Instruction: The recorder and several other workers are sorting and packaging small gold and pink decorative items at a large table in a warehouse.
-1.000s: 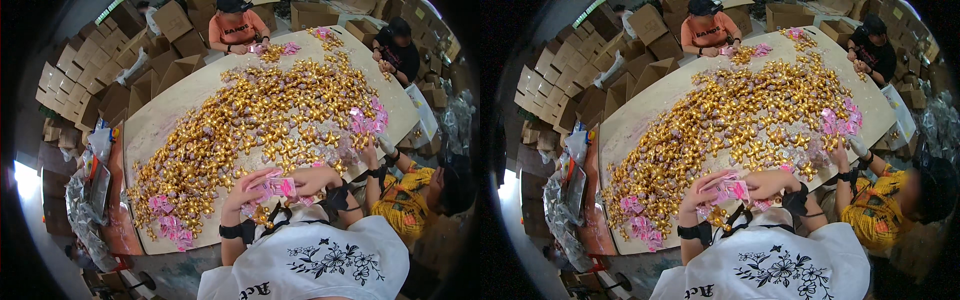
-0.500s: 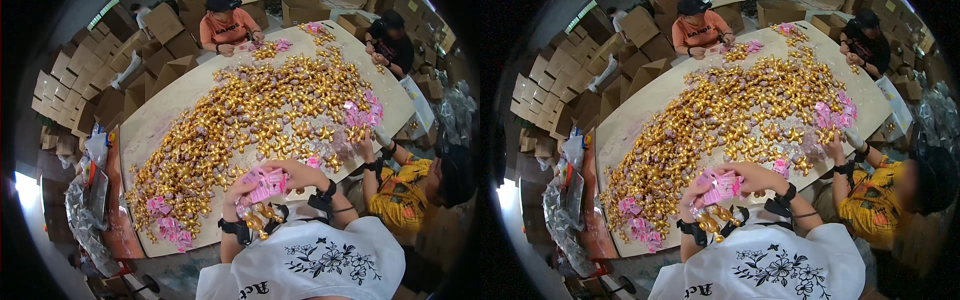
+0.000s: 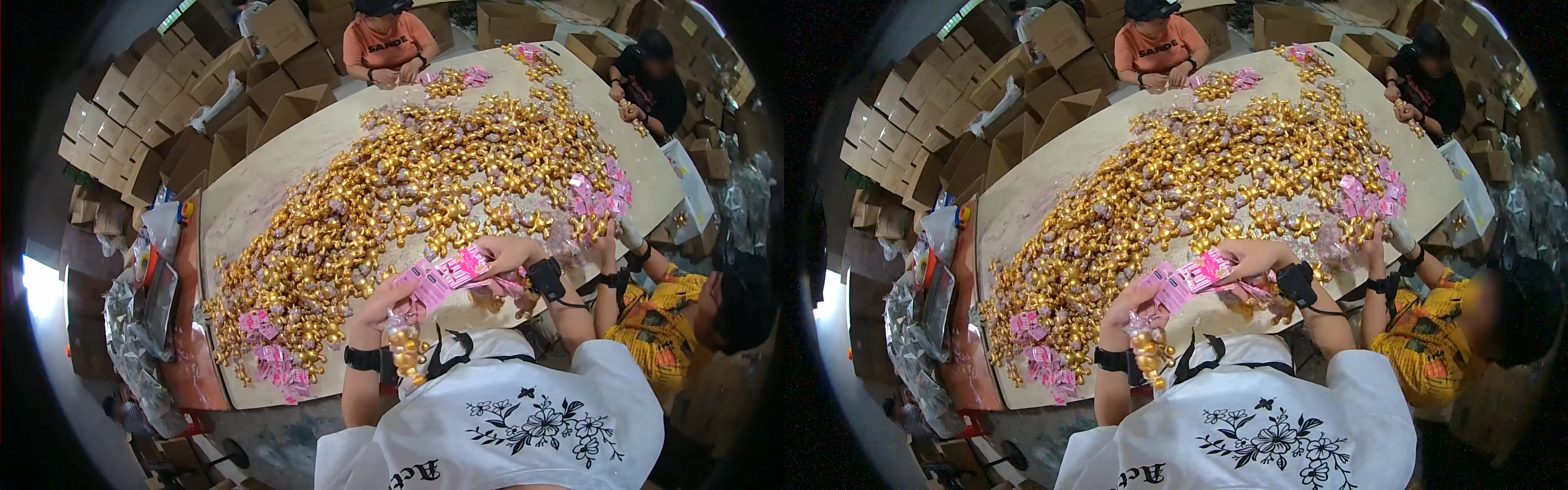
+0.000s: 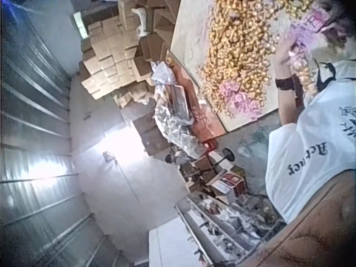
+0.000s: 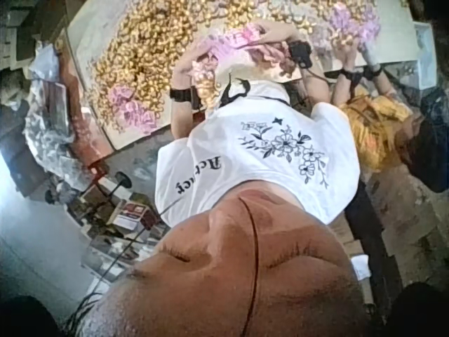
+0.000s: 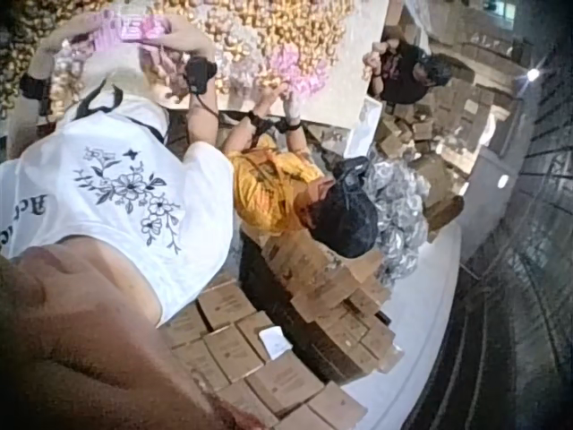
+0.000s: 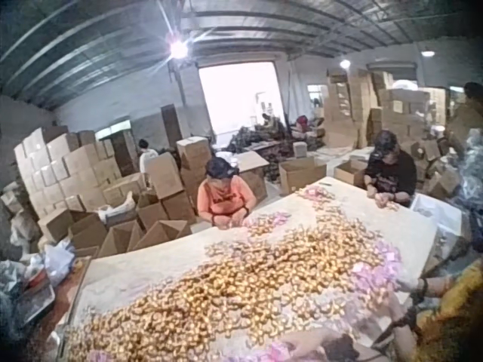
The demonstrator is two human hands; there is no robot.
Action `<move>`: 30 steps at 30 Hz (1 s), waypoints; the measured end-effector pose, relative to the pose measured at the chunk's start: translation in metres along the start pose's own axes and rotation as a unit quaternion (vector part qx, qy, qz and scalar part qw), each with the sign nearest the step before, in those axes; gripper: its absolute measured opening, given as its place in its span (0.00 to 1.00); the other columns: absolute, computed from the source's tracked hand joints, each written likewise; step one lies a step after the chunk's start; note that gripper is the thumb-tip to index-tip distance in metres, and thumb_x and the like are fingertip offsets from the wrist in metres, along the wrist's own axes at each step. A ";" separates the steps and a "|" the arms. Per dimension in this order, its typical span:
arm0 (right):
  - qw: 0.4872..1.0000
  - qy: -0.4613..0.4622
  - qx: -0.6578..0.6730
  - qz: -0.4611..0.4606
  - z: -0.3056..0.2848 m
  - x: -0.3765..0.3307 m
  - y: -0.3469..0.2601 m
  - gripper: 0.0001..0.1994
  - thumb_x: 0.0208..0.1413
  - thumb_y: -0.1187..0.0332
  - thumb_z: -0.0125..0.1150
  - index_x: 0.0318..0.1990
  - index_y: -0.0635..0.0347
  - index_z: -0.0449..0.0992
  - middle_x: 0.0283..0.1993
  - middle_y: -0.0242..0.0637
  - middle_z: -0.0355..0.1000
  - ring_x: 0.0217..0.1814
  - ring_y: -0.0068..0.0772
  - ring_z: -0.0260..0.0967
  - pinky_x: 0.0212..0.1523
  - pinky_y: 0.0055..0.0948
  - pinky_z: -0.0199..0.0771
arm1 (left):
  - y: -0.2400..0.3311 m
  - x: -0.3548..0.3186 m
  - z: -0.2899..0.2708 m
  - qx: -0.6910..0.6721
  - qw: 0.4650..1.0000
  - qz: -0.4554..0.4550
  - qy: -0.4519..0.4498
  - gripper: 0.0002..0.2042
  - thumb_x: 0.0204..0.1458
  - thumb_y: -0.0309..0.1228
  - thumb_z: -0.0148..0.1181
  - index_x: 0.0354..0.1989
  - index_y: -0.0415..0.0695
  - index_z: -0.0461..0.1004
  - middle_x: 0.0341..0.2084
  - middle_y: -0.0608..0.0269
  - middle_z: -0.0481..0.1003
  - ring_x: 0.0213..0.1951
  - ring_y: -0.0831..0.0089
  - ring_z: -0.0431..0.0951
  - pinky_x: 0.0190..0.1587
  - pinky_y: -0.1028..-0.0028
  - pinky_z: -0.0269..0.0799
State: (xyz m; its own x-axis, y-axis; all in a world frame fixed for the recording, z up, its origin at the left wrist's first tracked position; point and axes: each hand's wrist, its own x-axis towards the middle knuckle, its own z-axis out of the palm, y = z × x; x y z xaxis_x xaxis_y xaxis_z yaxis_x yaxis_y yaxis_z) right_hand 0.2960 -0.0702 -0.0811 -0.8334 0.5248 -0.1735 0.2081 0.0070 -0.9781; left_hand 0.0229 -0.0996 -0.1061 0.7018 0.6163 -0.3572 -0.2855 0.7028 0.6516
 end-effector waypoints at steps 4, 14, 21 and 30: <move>0.993 0.042 0.114 0.000 0.004 -0.004 0.023 0.13 0.51 0.70 0.55 0.43 0.66 0.66 0.34 0.32 0.71 0.32 0.17 0.68 0.30 0.17 0.68 | 0.001 -0.001 0.006 -0.028 0.999 0.046 -0.003 0.20 0.57 0.38 0.42 0.48 0.31 0.59 0.35 0.42 0.71 0.30 0.59 0.77 0.27 0.69 0.74; 0.975 0.076 0.209 -0.006 0.008 -0.015 0.032 0.14 0.47 0.73 0.55 0.43 0.66 0.69 0.40 0.40 0.70 0.32 0.24 0.69 0.33 0.23 0.70 | 0.005 -0.015 -0.001 0.008 0.992 0.120 0.049 0.20 0.59 0.37 0.37 0.44 0.29 0.63 0.34 0.46 0.72 0.31 0.63 0.76 0.32 0.72 0.74; 0.970 0.045 0.230 -0.058 0.016 -0.012 0.025 0.17 0.46 0.76 0.52 0.46 0.70 0.65 0.34 0.42 0.72 0.28 0.24 0.72 0.25 0.20 0.72 | 0.009 -0.017 -0.005 0.047 0.990 0.062 0.118 0.19 0.58 0.39 0.36 0.40 0.32 0.65 0.22 0.55 0.73 0.17 0.75 0.73 0.15 0.82 0.63; 0.893 0.089 0.439 -0.049 0.042 -0.004 -0.023 0.10 0.53 0.71 0.47 0.39 0.70 0.68 0.27 0.43 0.72 0.18 0.27 0.69 0.17 0.20 0.69 | 0.011 -0.016 0.073 0.646 0.569 0.402 0.313 0.17 0.50 0.27 0.48 0.49 0.37 0.61 0.35 0.51 0.67 0.40 0.59 0.66 0.47 0.64 0.60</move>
State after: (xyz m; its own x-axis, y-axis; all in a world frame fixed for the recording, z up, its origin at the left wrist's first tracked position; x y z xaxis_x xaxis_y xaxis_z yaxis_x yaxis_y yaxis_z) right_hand 0.2732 -0.1085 -0.0627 -0.7151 0.6855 -0.1370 -0.4080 -0.5684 -0.7145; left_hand 0.0562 -0.1280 -0.0439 0.1984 0.8439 0.4985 0.6514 -0.4935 0.5763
